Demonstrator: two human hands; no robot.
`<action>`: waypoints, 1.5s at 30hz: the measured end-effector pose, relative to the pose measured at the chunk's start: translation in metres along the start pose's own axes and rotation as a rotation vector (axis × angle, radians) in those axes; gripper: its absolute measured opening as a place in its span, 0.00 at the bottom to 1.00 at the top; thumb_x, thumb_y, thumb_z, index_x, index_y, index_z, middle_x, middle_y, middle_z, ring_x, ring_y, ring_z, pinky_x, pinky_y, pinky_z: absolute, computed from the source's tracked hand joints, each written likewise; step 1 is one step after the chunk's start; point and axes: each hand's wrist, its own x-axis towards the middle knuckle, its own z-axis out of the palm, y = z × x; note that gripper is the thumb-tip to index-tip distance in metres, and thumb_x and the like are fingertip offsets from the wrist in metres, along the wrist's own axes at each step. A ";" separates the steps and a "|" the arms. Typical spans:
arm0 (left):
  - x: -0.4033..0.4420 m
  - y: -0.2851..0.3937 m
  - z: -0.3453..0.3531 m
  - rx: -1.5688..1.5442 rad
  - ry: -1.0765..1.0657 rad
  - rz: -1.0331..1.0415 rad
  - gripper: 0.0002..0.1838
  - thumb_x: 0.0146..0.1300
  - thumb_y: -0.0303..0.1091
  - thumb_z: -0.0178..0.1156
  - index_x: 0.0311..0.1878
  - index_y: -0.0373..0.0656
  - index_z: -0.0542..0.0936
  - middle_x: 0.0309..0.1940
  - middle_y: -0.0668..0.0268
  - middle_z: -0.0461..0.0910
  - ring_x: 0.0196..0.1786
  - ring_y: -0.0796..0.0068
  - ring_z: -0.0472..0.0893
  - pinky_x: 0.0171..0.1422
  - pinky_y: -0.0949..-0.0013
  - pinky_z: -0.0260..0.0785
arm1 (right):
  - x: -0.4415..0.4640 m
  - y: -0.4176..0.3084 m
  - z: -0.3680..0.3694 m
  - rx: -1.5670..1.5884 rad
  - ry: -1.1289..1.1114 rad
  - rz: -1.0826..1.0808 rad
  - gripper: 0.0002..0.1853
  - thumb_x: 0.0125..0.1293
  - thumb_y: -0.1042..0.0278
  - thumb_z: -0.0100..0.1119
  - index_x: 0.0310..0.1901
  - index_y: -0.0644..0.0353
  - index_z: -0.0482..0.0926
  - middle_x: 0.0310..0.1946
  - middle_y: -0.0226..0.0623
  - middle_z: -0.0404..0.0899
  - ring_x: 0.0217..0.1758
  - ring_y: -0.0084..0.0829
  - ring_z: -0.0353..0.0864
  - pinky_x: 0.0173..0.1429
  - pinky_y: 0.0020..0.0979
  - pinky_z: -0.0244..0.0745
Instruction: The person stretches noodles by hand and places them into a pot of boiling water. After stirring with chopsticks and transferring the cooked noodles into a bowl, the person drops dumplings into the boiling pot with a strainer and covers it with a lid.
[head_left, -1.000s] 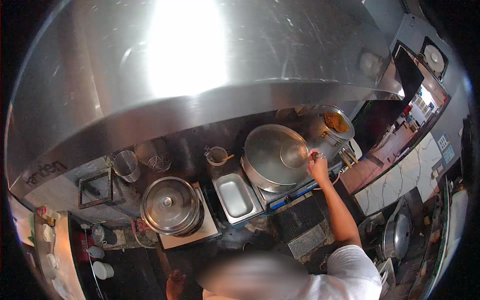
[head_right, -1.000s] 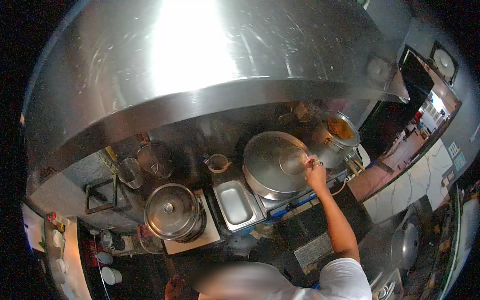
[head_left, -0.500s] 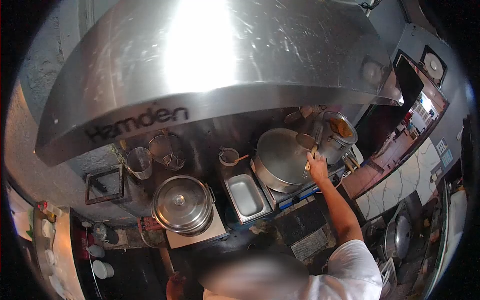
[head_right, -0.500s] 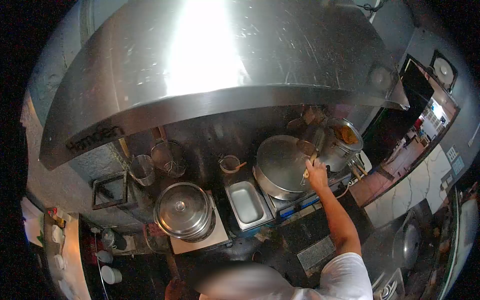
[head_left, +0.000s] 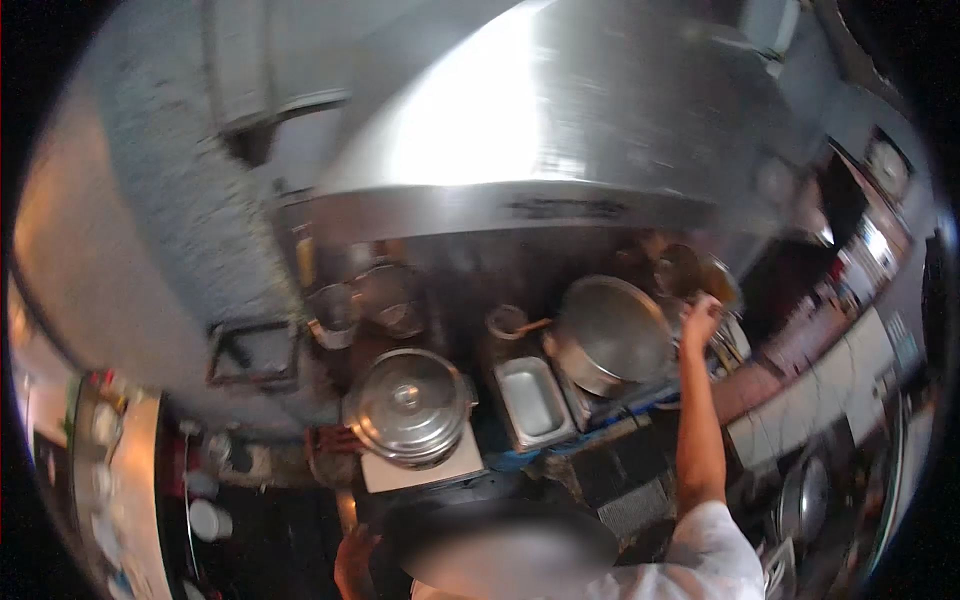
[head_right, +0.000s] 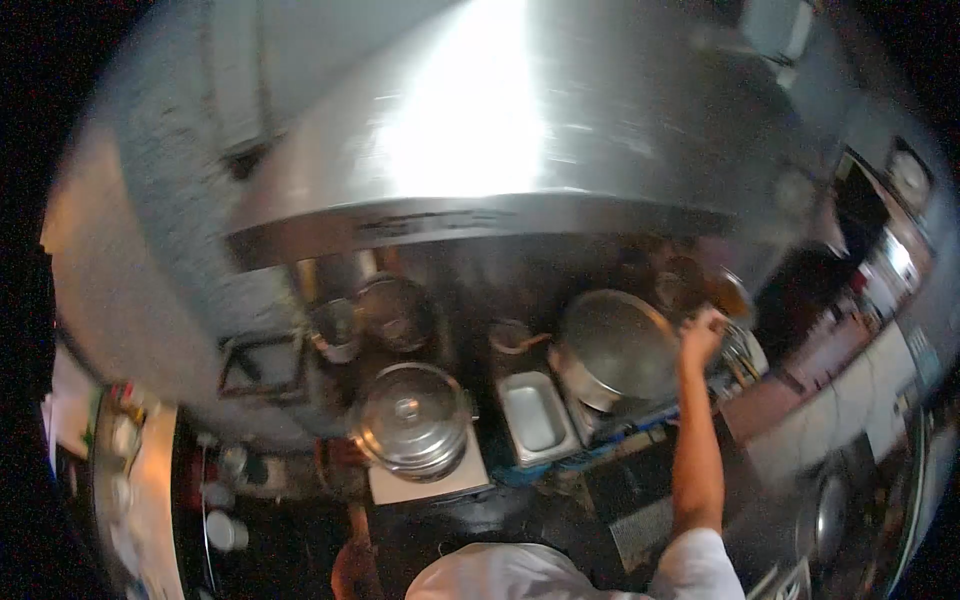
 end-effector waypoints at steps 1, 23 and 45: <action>0.002 0.005 -0.003 -0.042 -0.018 -0.040 0.30 0.63 0.43 0.64 0.65 0.37 0.72 0.65 0.50 0.72 0.67 0.57 0.72 0.68 0.60 0.66 | -0.015 -0.004 0.011 -0.040 -0.069 0.017 0.13 0.73 0.57 0.53 0.45 0.60 0.76 0.34 0.36 0.78 0.31 0.28 0.76 0.35 0.31 0.70; -0.082 -0.006 0.010 0.044 0.256 0.073 0.25 0.73 0.48 0.53 0.67 0.46 0.72 0.56 0.58 0.79 0.53 0.67 0.80 0.58 0.57 0.71 | -0.471 0.153 0.331 -0.114 -0.859 0.275 0.17 0.72 0.51 0.53 0.46 0.59 0.71 0.26 0.39 0.79 0.22 0.33 0.80 0.22 0.36 0.75; -0.017 0.149 0.084 0.696 -0.132 -0.008 0.30 0.69 0.54 0.53 0.65 0.43 0.72 0.64 0.52 0.72 0.66 0.49 0.72 0.69 0.50 0.63 | -0.413 0.109 0.185 -0.255 -1.506 0.331 0.21 0.67 0.62 0.58 0.59 0.59 0.67 0.41 0.48 0.79 0.45 0.43 0.80 0.50 0.40 0.74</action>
